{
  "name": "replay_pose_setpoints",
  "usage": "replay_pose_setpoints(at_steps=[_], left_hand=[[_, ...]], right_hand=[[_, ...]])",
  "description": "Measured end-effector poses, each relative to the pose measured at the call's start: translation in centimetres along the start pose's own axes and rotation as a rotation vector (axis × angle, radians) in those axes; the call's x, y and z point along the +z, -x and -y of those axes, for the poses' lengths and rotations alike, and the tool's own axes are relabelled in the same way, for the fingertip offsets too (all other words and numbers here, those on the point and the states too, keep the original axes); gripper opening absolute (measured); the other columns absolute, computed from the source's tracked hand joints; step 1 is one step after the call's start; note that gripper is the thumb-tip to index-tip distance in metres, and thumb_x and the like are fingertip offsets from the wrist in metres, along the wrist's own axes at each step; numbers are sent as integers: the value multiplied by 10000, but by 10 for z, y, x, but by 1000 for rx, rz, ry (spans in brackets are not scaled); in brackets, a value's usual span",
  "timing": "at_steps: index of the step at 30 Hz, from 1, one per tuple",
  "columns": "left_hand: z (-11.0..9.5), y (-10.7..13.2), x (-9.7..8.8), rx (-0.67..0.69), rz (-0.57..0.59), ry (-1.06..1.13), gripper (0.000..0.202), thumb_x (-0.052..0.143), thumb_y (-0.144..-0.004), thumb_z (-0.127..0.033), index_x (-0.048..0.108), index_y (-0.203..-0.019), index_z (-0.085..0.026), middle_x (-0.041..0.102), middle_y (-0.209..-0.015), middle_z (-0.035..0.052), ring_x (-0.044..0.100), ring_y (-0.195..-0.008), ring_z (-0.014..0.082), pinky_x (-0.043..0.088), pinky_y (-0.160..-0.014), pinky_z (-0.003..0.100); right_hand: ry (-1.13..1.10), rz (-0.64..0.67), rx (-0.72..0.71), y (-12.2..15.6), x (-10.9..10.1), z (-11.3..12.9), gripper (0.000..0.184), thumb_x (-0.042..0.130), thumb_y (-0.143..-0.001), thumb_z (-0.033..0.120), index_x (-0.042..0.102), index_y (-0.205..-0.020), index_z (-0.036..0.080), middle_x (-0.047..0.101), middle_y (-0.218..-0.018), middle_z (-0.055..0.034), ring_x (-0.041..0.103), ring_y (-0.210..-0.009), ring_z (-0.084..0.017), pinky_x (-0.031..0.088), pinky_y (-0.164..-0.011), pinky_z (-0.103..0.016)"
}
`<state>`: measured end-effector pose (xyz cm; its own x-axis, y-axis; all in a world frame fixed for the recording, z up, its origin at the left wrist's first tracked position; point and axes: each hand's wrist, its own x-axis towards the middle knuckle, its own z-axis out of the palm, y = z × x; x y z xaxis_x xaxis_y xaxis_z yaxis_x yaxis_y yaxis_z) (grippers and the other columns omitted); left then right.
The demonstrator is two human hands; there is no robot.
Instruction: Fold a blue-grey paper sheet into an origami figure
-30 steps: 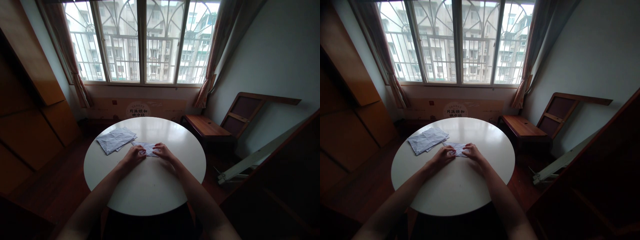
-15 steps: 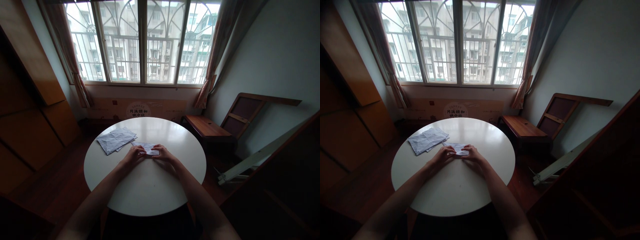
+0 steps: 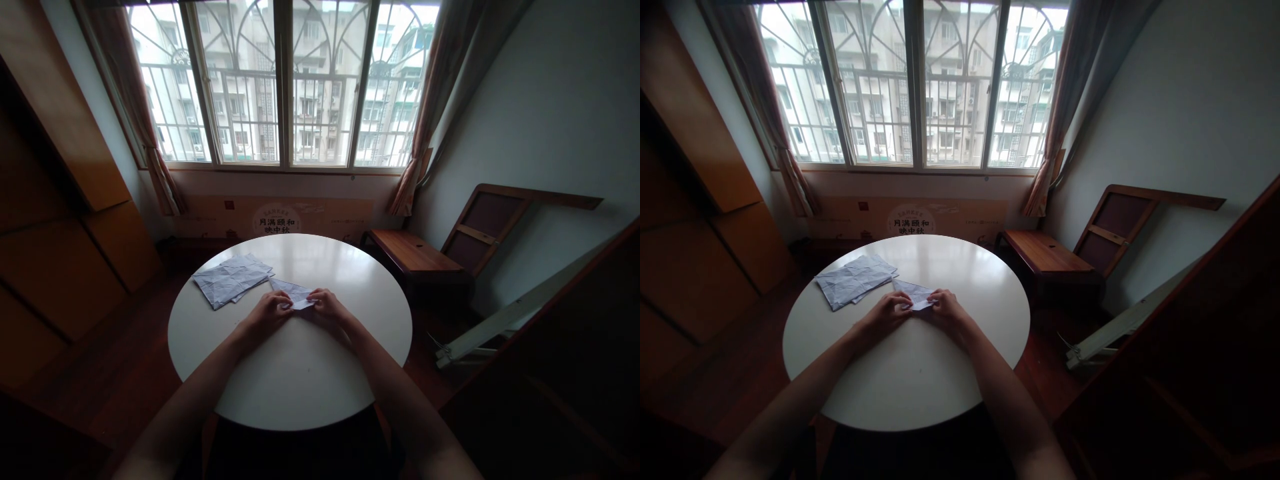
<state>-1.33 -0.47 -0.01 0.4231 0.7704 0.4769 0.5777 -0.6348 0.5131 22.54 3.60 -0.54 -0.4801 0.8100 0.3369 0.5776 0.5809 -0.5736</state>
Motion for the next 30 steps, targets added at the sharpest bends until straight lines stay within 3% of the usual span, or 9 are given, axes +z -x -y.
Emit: replay_pose_setpoints(at_steps=[6, 13, 19, 26, 30], left_hand=[[5, -1, 1, -7, 0, -11, 128, 685, -783, -242, 757, -883, -211, 701, -946, 64, 651, -878, 197, 497, -848, 310], [6, -1, 2, -32, 2, -19, 141, 618, -813, -225, 742, -876, -205, 698, -952, 64, 643, -887, 197, 497, -850, 304], [0, -3, -1, 0, 8, -19, 181, 557, -878, -260, 720, -856, -186, 701, -921, 71, 646, -851, 192, 503, -813, 295], [7, -2, 4, -36, -42, -13, 326, 570, -868, -212, 623, -1189, -199, 703, -975, 59, 660, -920, 198, 505, -862, 323], [10, -2, 6, -29, -45, 11, 408, 576, -854, -180, 568, -1261, -210, 682, -991, 48, 653, -935, 185, 508, -874, 323]], right_hand=[[42, -12, -14, 4, -10, 16, 131, 615, -777, 181, 736, -826, 191, 701, -905, -63, 637, -861, -202, 472, -834, -320], [34, -2, 59, 3, -7, 13, 261, 591, -738, 101, 716, -945, 200, 709, -965, -49, 639, -883, -185, 466, -825, -287], [135, -33, 208, 3, -13, 17, 160, 573, -803, 224, 712, -881, 212, 720, -874, -43, 635, -826, -195, 427, -791, -308], [130, -99, 346, 2, -14, 18, 212, 559, -839, 284, 684, -1008, 250, 733, -881, -21, 642, -876, -196, 367, -863, -345], [156, -107, 403, 3, -16, 17, 236, 573, -840, 328, 677, -1034, 244, 727, -886, -30, 627, -922, -219, 351, -883, -369]])
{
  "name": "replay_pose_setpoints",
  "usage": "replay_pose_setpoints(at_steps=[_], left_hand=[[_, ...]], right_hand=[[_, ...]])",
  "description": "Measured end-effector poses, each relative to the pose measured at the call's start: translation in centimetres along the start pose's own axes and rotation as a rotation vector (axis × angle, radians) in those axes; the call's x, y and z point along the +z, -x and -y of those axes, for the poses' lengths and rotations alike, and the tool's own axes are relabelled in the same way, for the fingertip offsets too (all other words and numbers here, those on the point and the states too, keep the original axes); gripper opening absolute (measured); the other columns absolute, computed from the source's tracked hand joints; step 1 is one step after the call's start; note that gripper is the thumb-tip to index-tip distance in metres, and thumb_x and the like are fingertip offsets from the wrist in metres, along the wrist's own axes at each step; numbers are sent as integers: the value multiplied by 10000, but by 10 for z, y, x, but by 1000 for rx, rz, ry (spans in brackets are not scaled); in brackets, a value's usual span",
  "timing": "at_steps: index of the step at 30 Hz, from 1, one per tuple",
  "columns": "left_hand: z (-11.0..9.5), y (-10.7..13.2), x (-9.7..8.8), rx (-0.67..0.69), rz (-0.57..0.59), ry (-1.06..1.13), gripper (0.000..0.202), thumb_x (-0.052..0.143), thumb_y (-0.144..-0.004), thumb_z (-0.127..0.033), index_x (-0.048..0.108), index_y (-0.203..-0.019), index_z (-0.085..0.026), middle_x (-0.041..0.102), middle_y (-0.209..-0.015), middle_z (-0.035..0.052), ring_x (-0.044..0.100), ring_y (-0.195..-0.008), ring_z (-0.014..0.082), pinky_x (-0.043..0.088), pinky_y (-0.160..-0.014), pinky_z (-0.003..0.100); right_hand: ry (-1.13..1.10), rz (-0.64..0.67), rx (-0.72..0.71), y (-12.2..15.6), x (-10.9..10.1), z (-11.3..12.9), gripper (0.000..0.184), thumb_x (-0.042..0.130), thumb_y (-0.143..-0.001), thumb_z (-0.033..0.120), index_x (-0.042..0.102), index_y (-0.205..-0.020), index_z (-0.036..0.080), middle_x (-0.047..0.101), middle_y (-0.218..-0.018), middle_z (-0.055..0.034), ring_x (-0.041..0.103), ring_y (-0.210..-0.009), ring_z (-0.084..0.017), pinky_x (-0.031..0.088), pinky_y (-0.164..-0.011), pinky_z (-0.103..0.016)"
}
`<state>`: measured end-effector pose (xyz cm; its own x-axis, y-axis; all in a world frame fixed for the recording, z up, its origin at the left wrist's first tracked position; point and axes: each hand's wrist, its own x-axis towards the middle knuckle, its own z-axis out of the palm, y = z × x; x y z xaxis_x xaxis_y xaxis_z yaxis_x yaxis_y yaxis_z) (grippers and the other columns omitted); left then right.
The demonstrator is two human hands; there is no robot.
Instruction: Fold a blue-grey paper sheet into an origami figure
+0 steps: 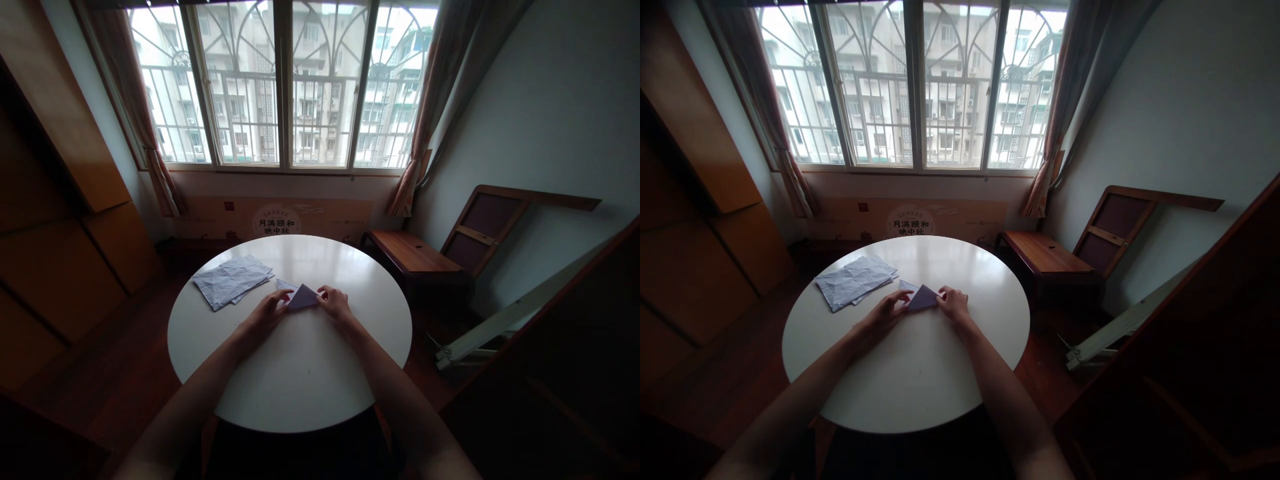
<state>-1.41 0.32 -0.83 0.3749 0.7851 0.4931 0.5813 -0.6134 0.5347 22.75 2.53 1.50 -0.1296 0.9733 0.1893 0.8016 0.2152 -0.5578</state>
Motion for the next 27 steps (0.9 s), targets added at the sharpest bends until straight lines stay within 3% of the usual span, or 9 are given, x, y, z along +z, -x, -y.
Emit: replay_pose_setpoints(at_steps=[6, 12, 18, 24, 27], left_hand=[[-2, 0, 1, 32, 10, 48, 382, 576, -841, -142, 609, -1215, -210, 651, -1060, 67, 632, -973, 183, 514, -883, 320], [10, 2, 11, 14, -5, 102, 171, 582, -870, -212, 739, -935, -195, 626, -1107, 91, 635, -939, 172, 523, -837, 317], [11, 1, 11, 3, 41, 48, 189, 573, -886, -252, 754, -926, -216, 684, -1060, 90, 631, -973, 195, 515, -850, 337], [-9, 1, -2, 66, 103, -89, 232, 560, -908, -281, 737, -1058, -276, 686, -1117, 60, 609, -1017, 211, 448, -951, 370], [-13, 2, -4, 65, 119, -118, 228, 553, -921, -312, 741, -1048, -288, 696, -1087, 52, 604, -1006, 215, 415, -973, 388]], right_hand=[[23, -11, 57, 1, -2, -2, 261, 619, -816, 369, 679, -1030, 233, 719, -884, -49, 596, -965, -249, 337, -888, -396], [30, 5, 71, 3, -5, -2, 247, 628, -792, 318, 694, -1015, 236, 711, -886, -53, 568, -1022, -270, 336, -886, -394], [40, -16, 47, 0, -1, -6, 199, 631, -803, 282, 712, -981, 241, 705, -870, -54, 570, -986, -258, 359, -886, -403], [45, -123, -182, -2, 3, -4, 228, 616, -810, 169, 740, -983, 252, 684, -1014, -67, 559, -1021, -247, 403, -913, -396], [-75, -70, -377, 0, 8, 0, 208, 636, -807, 170, 760, -951, 255, 698, -1043, -70, 579, -1022, -240, 426, -936, -396]])
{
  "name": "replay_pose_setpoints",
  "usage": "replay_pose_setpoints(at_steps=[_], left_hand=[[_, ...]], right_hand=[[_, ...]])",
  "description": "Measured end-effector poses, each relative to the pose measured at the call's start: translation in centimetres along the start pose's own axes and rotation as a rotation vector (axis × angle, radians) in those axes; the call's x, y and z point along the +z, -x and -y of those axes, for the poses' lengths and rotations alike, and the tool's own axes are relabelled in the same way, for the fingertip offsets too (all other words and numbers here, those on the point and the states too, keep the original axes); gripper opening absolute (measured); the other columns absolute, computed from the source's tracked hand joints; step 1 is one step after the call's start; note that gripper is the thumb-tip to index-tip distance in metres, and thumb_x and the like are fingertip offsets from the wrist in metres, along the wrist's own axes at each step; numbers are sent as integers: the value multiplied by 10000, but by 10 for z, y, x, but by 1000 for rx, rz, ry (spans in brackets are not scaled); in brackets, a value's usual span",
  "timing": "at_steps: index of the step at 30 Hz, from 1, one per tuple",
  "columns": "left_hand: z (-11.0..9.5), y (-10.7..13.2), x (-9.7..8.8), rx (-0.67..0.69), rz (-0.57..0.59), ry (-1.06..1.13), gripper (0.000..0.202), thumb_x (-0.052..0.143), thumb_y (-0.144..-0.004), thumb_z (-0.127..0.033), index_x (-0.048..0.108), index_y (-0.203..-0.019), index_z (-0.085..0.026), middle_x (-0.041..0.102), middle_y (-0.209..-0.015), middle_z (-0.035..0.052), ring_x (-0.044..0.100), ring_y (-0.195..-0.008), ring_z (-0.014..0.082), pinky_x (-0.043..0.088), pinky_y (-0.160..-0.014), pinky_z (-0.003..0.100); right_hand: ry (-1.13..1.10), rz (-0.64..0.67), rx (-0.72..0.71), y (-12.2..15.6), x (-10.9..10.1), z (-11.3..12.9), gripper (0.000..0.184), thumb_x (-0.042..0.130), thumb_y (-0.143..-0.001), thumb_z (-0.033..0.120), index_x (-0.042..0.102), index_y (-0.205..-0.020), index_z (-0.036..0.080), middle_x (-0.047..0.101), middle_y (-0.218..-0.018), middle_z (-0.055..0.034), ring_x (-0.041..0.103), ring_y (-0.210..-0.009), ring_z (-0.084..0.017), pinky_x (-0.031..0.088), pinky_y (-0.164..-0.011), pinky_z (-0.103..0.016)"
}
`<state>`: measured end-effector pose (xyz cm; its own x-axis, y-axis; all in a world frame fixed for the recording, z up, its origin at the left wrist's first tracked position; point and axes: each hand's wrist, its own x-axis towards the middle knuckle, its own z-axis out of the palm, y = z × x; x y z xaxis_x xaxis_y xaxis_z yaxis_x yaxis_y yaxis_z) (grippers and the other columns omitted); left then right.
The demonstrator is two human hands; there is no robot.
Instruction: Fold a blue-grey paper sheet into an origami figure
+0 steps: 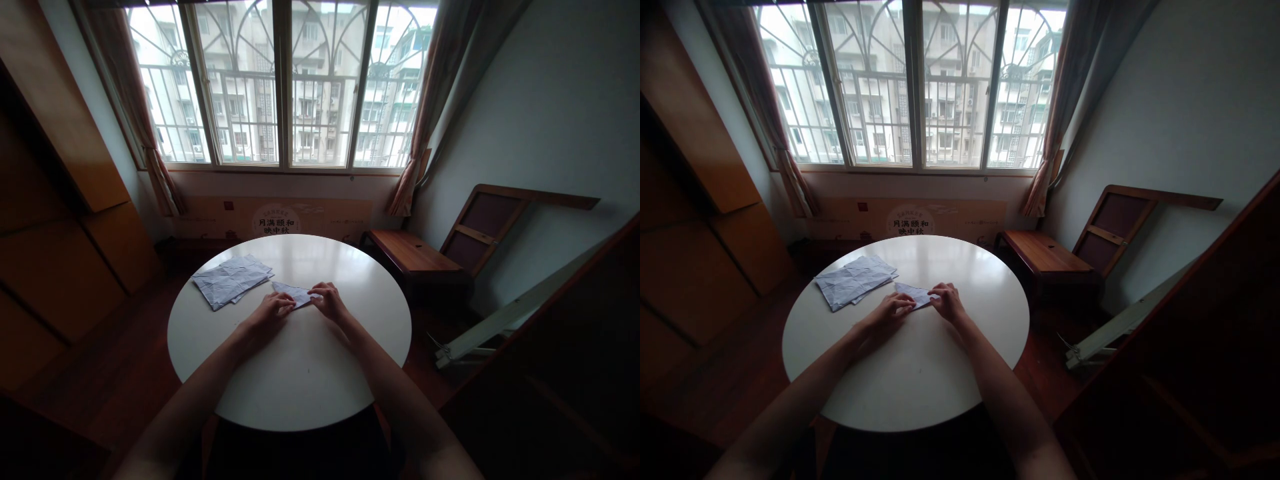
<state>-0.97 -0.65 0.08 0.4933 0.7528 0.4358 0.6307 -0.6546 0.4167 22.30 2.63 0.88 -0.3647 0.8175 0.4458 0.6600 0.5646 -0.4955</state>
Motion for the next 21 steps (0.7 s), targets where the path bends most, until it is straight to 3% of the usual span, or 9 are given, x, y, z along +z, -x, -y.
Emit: replay_pose_setpoints(at_steps=[4, 8, 16, 21], left_hand=[[4, -1, 4, -38, -1, -26, 219, 565, -911, -295, 745, -1036, -288, 703, -1035, 51, 606, -968, 213, 416, -942, 388], [10, -1, 9, -53, -4, -17, 203, 603, -880, -268, 750, -1018, -291, 705, -1047, 51, 603, -992, 227, 401, -954, 409], [4, -1, 8, -73, -27, -17, 221, 569, -905, -281, 734, -1050, -303, 703, -1121, 40, 625, -1065, 222, 391, -996, 400], [1, 0, 5, -66, -39, -13, 199, 591, -892, -266, 738, -1023, -294, 710, -1101, 39, 640, -1047, 218, 411, -980, 392]], right_hand=[[-199, 152, -195, 2, 7, 2, 183, 650, -810, 214, 771, -936, 266, 724, -1024, -51, 637, -954, -209, 464, -923, -356], [-253, 238, -224, 2, 8, -2, 174, 634, -833, 274, 779, -927, 253, 734, -1012, -48, 668, -910, -194, 477, -911, -321], [-95, 184, -35, -2, 3, -4, 196, 614, -831, 250, 775, -941, 228, 735, -1033, -67, 657, -988, -228, 442, -976, -365], [-117, 171, 88, -2, 1, -7, 225, 603, -834, 267, 767, -978, 213, 732, -1030, -76, 664, -945, -229, 487, -892, -344]])
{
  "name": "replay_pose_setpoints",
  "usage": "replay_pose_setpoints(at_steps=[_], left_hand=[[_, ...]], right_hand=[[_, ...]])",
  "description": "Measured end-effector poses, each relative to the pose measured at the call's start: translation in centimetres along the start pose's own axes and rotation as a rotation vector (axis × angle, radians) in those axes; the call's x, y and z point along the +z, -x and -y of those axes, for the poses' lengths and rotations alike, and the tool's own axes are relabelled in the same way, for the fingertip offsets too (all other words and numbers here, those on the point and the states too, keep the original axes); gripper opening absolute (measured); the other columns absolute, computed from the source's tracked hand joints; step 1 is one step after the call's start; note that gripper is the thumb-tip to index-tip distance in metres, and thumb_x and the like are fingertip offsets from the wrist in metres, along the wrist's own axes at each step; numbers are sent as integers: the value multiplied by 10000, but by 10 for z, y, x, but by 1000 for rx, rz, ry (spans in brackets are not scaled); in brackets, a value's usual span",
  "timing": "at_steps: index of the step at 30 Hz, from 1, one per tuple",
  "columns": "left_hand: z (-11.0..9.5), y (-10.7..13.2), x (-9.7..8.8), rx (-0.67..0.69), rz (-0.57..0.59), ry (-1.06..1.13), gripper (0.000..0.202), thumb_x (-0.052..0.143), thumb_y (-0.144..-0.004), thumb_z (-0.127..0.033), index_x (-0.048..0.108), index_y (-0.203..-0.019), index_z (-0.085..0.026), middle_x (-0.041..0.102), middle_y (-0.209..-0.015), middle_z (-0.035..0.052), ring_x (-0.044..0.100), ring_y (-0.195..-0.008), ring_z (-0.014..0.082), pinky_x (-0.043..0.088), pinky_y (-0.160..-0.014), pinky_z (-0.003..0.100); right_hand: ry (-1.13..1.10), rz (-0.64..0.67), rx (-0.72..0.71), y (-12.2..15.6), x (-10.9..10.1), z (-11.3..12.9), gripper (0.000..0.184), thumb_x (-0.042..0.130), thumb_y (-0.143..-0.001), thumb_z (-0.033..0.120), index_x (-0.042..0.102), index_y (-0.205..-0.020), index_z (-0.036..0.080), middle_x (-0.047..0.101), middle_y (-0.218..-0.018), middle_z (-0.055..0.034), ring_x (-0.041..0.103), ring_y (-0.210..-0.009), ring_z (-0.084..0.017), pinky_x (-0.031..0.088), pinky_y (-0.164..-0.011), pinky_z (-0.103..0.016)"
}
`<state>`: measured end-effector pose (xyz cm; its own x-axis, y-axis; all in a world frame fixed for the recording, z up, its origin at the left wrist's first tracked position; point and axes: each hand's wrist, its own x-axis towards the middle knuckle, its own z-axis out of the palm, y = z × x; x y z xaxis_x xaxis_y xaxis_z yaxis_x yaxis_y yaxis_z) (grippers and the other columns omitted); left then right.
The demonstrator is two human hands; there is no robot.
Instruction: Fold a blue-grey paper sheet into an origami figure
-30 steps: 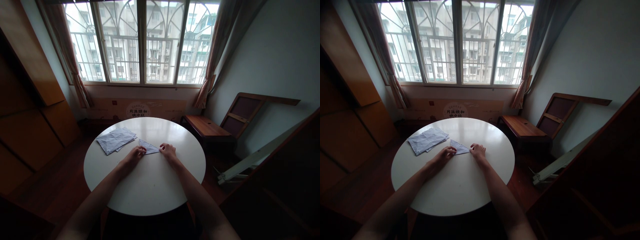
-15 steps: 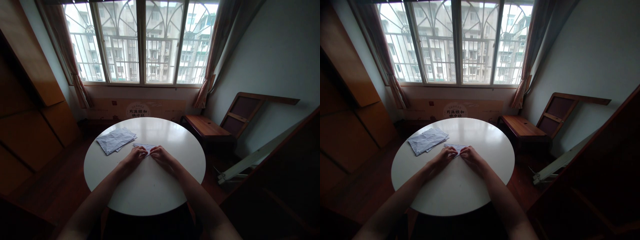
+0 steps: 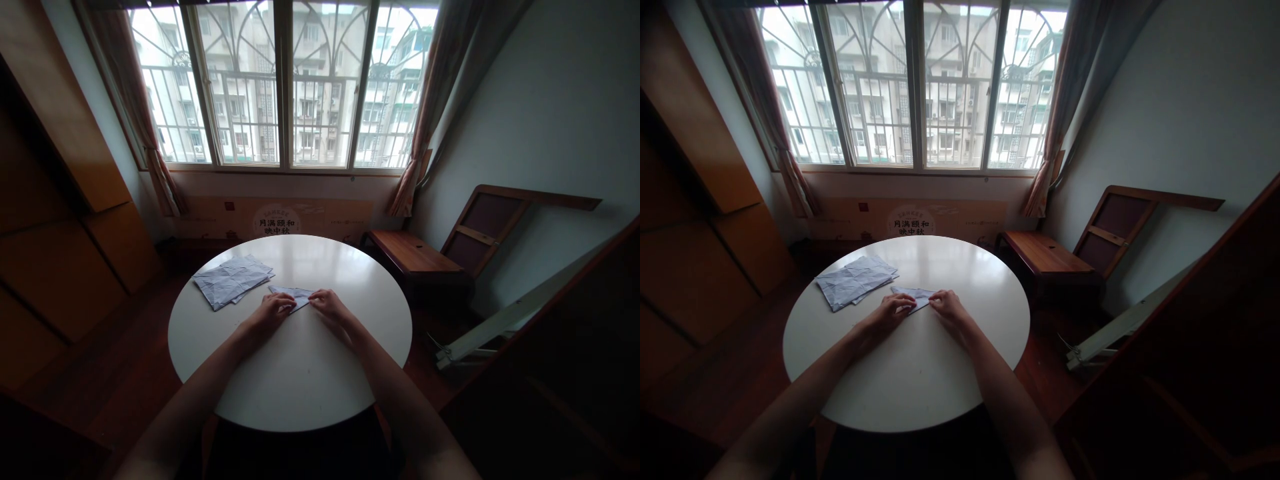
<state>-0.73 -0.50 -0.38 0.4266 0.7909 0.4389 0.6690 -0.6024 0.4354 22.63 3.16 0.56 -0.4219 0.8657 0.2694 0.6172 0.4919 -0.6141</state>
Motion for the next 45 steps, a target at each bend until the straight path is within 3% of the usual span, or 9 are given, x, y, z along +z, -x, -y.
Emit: replay_pose_setpoints(at_steps=[11, 17, 27, 45], left_hand=[[-5, -1, -6, -34, 45, 7, 187, 609, -874, -278, 741, -1005, -281, 709, -1116, 36, 624, -1070, 219, 398, -1000, 391], [-7, 1, -7, -60, 73, -54, 146, 646, -828, -285, 743, -937, -273, 648, -1255, 38, 457, -1297, 293, 280, -1096, 499], [-6, 1, -6, -53, 117, -21, 295, 597, -839, -272, 689, -1118, -246, 638, -1280, 56, 545, -1219, 255, 321, -1097, 429], [-5, -1, -7, -46, 124, -11, 288, 575, -853, -297, 708, -1104, -247, 647, -1267, 61, 544, -1229, 258, 338, -1099, 442]], right_hand=[[-42, 22, -6, -1, 0, -3, 228, 617, -823, 286, 766, -979, 210, 723, -1037, -84, 662, -928, -218, 498, -868, -334], [-117, 12, -75, -1, 3, -2, 230, 611, -817, 247, 766, -972, 176, 731, -973, -99, 668, -845, -208, 508, -799, -317], [-146, 40, -121, -2, 5, -4, 237, 609, -818, 257, 764, -973, 168, 729, -957, -101, 664, -832, -206, 505, -790, -319], [-115, 60, -115, -5, 8, -10, 238, 618, -828, 279, 760, -995, 187, 716, -973, -92, 655, -835, -198, 501, -790, -313]])
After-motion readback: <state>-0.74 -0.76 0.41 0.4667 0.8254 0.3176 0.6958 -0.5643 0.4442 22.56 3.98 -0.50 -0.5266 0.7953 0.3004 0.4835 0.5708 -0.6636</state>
